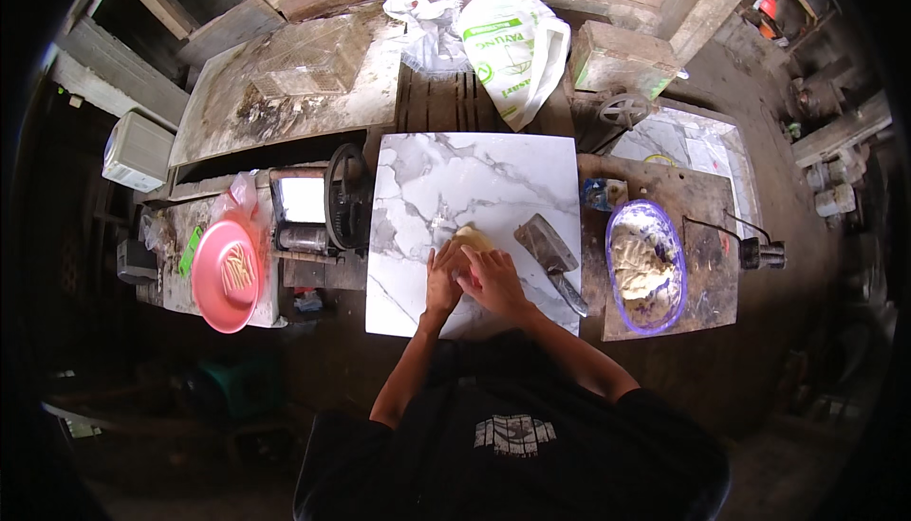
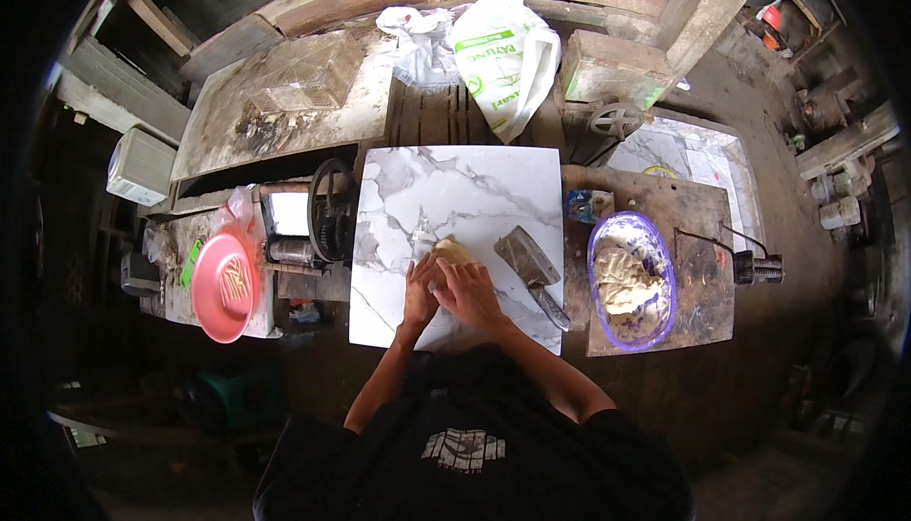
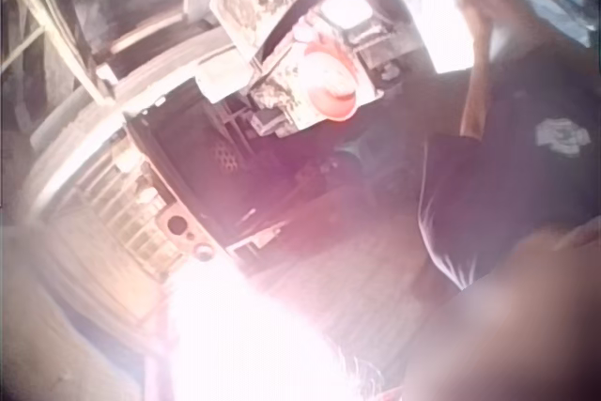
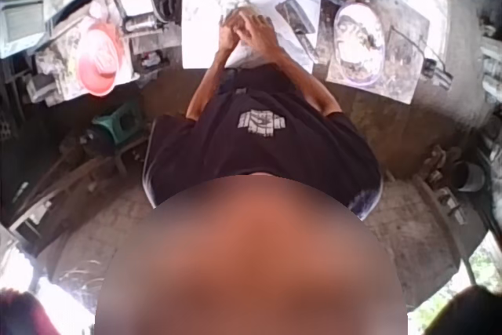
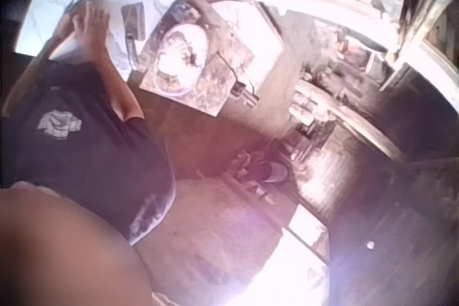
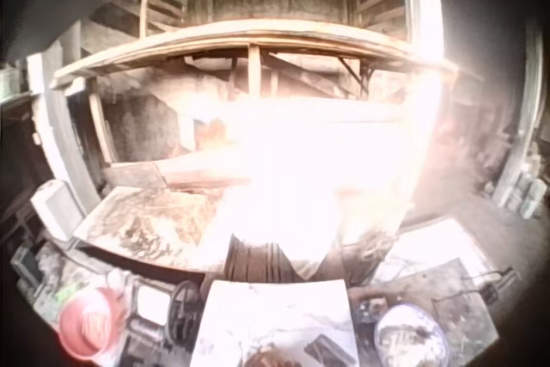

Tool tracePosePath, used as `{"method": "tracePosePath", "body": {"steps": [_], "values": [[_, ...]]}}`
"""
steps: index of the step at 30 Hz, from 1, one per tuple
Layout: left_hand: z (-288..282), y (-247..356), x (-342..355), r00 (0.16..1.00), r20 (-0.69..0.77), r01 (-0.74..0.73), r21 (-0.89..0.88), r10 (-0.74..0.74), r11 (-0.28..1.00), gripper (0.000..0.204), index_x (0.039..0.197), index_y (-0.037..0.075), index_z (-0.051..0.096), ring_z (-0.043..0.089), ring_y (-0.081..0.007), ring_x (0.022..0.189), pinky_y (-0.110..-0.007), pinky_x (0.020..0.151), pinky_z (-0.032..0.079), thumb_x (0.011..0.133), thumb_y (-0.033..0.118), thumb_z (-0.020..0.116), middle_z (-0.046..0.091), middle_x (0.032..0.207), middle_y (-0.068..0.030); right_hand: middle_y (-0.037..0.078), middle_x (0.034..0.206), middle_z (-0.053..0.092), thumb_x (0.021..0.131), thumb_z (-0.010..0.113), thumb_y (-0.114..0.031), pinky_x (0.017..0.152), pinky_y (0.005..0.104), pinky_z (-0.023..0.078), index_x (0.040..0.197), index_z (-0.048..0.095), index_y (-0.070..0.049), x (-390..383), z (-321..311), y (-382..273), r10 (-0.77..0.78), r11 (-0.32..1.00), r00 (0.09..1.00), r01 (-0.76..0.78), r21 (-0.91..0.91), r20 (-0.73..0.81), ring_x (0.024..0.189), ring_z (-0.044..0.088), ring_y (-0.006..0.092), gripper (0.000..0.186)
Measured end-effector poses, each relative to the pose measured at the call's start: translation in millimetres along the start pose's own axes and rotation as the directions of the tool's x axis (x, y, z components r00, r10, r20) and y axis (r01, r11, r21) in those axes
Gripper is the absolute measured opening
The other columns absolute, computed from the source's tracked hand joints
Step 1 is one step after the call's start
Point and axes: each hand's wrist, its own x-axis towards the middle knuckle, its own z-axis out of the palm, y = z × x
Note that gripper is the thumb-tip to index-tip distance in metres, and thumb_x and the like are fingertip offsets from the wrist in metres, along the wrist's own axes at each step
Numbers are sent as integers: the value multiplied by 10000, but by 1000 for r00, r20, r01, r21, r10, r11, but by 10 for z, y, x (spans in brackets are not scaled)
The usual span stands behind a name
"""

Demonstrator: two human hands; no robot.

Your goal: The person places dough sticks into a pink bowl, then kneads dough in a purple bowl and flattens small pieces of dough by hand on a marble slab.

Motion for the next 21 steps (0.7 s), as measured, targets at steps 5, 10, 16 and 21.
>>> {"method": "tracePosePath", "body": {"steps": [5, 10, 16, 21], "values": [[-19, -76, -35, 1000, -1, -22, 9, 22, 1000, 343, 1077, 78, 526, 360, -269, 1168, -446, 988, 194, 737, 42, 494, 463, 1188, -115, 172, 1115, 379, 639, 677, -201, 906, 395, 313, 1126, 378, -4, -126, -234, 144, -8, 987, 937, -48, 150, 348, 1090, 348, 337, 604], [-24, -101, 22, 998, -63, -13, 5, 13, 1000, 311, 1060, 52, 529, 373, -282, 1154, -451, 981, 206, 754, 51, 476, 486, 1152, -129, 150, 1133, 379, 613, 691, -212, 924, 403, 317, 1078, 436, -1, -96, -102, 303, -64, 991, 974, 37, 128, 216, 1108, 340, 335, 570], [-17, 50, 142, 993, -113, -42, -86, 32, 995, 254, 1017, 21, 542, 440, -318, 1074, -427, 935, 281, 778, 65, 469, 523, 1078, -168, 154, 1060, 439, 603, 666, -155, 887, 430, 338, 1016, 488, -22, 92, 88, 221, -128, 992, 992, 127, -25, -12, 1024, 410, 326, 469], [7, 159, 107, 990, -105, 62, -302, -97, 951, 224, 1001, -27, 534, 519, -332, 955, -351, 830, 399, 827, 83, 446, 548, 1013, -202, 110, 862, 515, 552, 659, -131, 834, 409, 369, 827, 524, -45, 139, 255, 288, -119, 993, 978, 118, -13, -171, 849, 491, 287, 318]]}}
